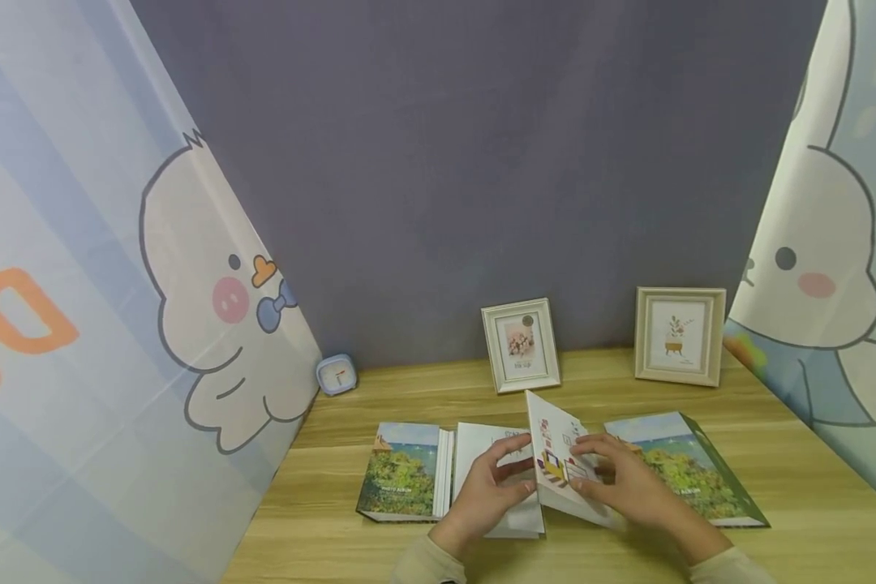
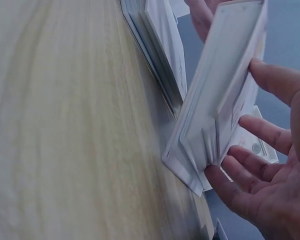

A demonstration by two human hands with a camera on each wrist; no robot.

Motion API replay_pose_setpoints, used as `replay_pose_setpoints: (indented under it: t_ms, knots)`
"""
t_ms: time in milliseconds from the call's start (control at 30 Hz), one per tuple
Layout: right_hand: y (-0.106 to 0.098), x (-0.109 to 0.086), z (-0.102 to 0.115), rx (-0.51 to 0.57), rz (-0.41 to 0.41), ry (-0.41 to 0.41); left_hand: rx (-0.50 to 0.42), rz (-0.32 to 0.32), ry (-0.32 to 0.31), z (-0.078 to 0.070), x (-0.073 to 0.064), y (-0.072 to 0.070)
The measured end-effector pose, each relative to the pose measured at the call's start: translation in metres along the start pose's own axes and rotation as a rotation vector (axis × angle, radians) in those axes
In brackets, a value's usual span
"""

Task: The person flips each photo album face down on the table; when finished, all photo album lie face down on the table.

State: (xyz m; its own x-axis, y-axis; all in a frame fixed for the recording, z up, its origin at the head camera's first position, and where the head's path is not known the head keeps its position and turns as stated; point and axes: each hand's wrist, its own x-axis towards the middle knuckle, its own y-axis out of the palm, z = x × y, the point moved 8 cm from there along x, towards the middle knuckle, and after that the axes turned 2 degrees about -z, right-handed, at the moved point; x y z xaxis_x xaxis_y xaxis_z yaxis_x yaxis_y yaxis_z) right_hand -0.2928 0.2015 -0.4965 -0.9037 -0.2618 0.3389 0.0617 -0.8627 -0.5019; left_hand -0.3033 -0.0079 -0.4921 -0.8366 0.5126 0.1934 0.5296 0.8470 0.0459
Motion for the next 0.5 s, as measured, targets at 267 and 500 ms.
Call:
replay_pose_setpoints:
  t_ms: [267, 500]
  knots:
    - [0.0055, -0.0018, 0.0005, 0.195, 0.034, 0.036, -0.169, 0.075, 0.064, -0.001, -0.0012, 0.0057]
    - [0.0084, -0.0024, 0.0002, 0.244, 0.063, 0.048, -0.229, 0.077, 0.028, 0.0019, 0.002, 0.0046]
